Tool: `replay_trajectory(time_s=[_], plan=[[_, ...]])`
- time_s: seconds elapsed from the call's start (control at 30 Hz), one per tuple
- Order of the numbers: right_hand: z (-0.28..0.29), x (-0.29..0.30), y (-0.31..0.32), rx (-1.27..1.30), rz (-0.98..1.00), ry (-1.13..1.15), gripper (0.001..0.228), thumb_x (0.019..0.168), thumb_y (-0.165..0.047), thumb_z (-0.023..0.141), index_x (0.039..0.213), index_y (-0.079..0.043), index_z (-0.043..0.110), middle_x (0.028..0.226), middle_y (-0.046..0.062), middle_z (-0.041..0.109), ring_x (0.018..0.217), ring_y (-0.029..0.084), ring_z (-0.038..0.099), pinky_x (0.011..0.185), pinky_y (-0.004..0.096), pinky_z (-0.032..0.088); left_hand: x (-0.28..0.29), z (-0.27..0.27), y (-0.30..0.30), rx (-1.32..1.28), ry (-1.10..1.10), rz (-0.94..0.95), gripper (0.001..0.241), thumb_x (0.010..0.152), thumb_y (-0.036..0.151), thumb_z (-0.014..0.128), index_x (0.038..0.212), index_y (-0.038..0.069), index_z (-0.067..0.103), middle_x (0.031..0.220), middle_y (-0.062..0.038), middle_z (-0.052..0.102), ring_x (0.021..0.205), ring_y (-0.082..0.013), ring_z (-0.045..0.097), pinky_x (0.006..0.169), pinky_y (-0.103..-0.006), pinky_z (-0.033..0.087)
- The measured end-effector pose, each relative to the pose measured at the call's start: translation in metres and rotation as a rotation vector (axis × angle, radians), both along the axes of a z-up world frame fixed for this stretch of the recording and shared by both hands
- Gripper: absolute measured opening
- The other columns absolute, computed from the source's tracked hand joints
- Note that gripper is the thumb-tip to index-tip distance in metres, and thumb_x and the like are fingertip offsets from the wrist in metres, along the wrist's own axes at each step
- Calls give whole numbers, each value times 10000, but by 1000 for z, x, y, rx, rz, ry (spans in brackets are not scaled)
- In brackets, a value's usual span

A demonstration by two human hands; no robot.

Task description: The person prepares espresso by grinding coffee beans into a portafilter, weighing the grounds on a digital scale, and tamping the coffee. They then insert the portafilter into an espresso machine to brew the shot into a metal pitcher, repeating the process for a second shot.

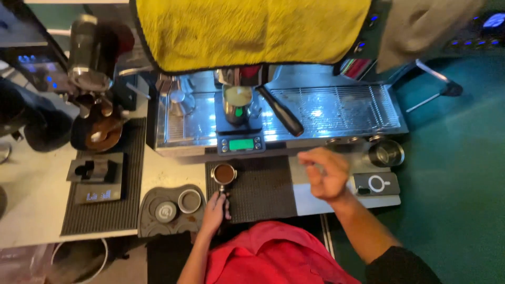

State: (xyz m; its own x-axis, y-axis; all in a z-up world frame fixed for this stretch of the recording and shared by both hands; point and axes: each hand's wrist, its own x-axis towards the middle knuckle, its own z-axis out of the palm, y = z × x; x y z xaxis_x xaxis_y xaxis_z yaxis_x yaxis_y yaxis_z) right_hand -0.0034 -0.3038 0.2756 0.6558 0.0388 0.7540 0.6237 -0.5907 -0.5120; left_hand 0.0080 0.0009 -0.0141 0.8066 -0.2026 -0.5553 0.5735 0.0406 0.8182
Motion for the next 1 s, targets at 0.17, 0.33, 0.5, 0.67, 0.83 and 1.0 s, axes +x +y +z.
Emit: replay_trajectory(time_s=[0.17, 0.33, 0.5, 0.67, 0.83, 1.0], plan=[[-162, -39, 67, 295, 21, 960, 173, 962, -229, 713, 1077, -126, 792, 887, 107, 801, 717, 272, 763, 607, 334, 612, -11, -15, 1, -66, -44, -11, 253, 1088, 196, 479, 1181, 8, 620, 834, -136, 643, 661, -255, 700, 600, -399, 609], [-206, -71, 111, 667, 421, 1493, 557, 1029, -297, 668, 1491, -29, 512, 1280, 205, 700, 1090, 286, 730, 826, 449, 633, -13, 70, -8, 59, -213, -290, 308, 1088, 224, 529, 1269, 59, 716, 1415, -102, 630, 1342, -262, 559, 1172, -485, 383], [-193, -75, 101, 1068, 531, 1223, 729, 963, -70, 730, 1597, -103, 371, 1432, 157, 635, 1229, 217, 651, 961, 428, 587, -6, 101, -43, -102, -459, -546, 350, 1081, 223, 541, 1356, 54, 677, 1501, -193, 498, 1461, -401, 419, 1201, -575, 295], [-139, -86, 51, 1271, 596, 1067, 530, 1015, -42, 593, 1474, -61, 328, 1023, 282, 740, 930, 414, 775, 714, 542, 662, 17, 116, -79, -53, -567, -663, 419, 1116, 219, 415, 1440, 26, 599, 1541, -284, 434, 1471, -495, 368, 1218, -600, 262], [-108, -47, -21, 1253, 553, 951, 558, 984, -75, 630, 1468, -86, 353, 1044, 303, 733, 897, 459, 777, 692, 548, 655, 17, 58, -123, 327, -773, -531, 370, 1012, 320, 664, 1359, 194, 682, 1392, -144, 605, 1358, -397, 544, 1167, -557, 378], [-85, 41, -74, 1215, 445, 744, 509, 1002, -126, 655, 1436, -154, 390, 1062, 215, 714, 955, 362, 774, 737, 468, 677, 4, 46, -180, 750, -919, -503, 325, 943, 398, 716, 1235, 258, 709, 1465, -79, 531, 1469, -372, 408, 1192, -660, 246]])
